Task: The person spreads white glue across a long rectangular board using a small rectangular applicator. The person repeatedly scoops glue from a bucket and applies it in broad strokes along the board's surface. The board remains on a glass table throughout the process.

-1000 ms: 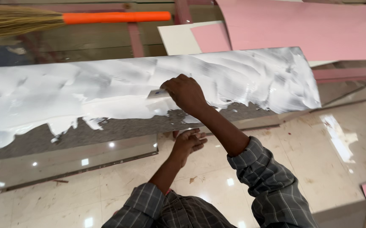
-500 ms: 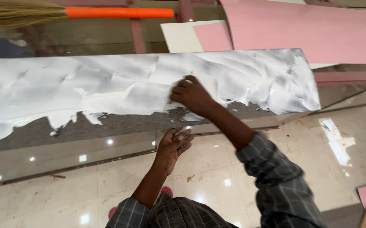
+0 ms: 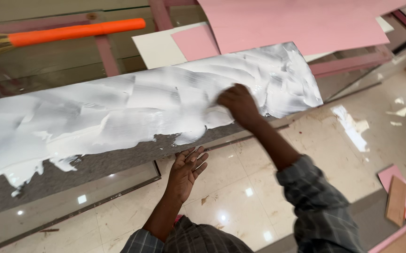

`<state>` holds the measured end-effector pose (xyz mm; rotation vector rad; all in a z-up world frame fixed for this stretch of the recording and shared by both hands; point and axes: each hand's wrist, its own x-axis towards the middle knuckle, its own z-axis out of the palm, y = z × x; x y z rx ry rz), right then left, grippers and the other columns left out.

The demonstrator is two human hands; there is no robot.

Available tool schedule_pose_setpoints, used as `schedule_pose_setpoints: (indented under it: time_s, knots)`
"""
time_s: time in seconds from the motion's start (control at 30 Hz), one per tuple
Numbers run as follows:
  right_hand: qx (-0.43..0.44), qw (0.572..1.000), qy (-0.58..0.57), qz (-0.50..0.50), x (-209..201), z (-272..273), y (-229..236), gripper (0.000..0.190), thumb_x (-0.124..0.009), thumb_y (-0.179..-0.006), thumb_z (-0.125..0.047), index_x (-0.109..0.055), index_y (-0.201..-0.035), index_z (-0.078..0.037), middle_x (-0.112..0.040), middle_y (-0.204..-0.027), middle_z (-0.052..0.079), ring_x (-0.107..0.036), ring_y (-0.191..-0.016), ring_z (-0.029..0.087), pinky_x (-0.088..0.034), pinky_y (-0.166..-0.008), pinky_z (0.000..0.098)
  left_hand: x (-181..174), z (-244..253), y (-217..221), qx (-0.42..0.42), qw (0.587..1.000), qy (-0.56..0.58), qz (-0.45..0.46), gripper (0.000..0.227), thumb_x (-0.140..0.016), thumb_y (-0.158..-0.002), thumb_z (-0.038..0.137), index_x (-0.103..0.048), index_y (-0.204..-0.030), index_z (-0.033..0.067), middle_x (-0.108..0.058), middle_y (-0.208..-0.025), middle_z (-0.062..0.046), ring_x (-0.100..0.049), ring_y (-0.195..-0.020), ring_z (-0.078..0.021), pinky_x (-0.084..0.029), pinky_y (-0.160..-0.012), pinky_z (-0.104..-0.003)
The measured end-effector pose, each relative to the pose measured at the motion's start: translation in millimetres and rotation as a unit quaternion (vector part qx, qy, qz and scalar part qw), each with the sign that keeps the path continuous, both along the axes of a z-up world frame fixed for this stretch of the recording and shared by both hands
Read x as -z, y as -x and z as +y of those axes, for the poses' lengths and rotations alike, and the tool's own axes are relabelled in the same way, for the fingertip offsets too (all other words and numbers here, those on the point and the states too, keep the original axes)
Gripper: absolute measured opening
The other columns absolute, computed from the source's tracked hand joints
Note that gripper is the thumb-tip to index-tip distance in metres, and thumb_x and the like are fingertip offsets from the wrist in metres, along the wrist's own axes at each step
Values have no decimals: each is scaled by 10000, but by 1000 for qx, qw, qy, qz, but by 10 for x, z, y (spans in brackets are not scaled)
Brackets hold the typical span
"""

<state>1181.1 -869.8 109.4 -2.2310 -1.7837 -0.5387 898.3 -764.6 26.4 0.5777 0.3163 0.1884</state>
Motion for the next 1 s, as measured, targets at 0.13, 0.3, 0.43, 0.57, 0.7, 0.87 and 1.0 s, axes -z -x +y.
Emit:
schedule_pose_setpoints:
  time_s: [0.13, 0.3, 0.43, 0.57, 0.7, 0.87, 1.0]
  knots:
    - [-63, 997, 22, -42, 99, 391, 178, 196, -625, -894, -111, -749, -1032, -177, -725, -1159, -6, -613, -1188, 238, -367, -1166, 495, -16, -95, -249, 28, 1000, 0, -15, 519, -650, -936, 152, -442, -1398, 36, -530, -1519, -174, -527, -1400, -325, -472, -1137, -432]
    - [-13, 998, 37, -58, 14, -352, -289, 152, -617, -909, -112, -734, -1001, -142, -715, -1159, 26, -609, -1195, 226, -371, -1166, 488, 106, -293, -455, 14, 1000, 5, -12, 489, -650, -929, 129, -443, -1360, 24, -565, -1501, -176, -534, -1403, -333, -467, -1140, -454]
    - [51, 997, 30, -39, -52, -1310, -957, 147, -626, -860, -88, -727, -960, -121, -713, -1144, 32, -607, -1184, 250, -402, -1113, 449, 219, -455, -677, -34, 999, -18, -12, 378, -639, -926, 66, -518, -1279, 7, -595, -1422, -198, -563, -1367, -363, -480, -1129, -494]
    - [146, 987, 20, -64, -119, -2070, -1560, 178, -613, -892, -48, -737, -980, -139, -735, -1088, 15, -629, -1141, 229, -410, -1116, 446, 264, -660, -858, -97, 995, 14, -15, 264, -597, -965, 47, -513, -1213, 18, -601, -1402, -239, -570, -1357, -380, -480, -1123, -502]
    - [213, 976, -38, -24, -84, -2293, -2095, 271, -607, -878, -69, -751, -1102, -117, -751, -1061, 60, -653, -1031, 290, -485, -919, 469, 210, -1021, -1086, -120, 992, 48, -2, 277, -565, -973, 71, -514, -1244, 45, -592, -1402, -251, -557, -1356, -363, -473, -1125, -468]
    - [302, 952, 28, 33, 128, -1655, -2120, 254, -586, -943, -114, -711, -1164, -105, -717, -1026, 131, -676, -927, 307, -567, -752, 438, 115, -1335, -1323, -150, 988, 39, -11, 287, -546, -984, 77, -497, -1263, 31, -560, -1436, -288, -551, -1360, -382, -466, -1132, -476]
    - [98, 995, 3, -11, 509, -1055, -1080, 301, -583, -933, -102, -668, -1212, -29, -689, -1025, 147, -661, -936, 290, -574, -678, 389, 77, -1428, -1399, -174, 985, 7, 3, 312, -507, -994, 83, -485, -1296, 11, -529, -1457, -302, -538, -1372, -392, -465, -1130, -481]
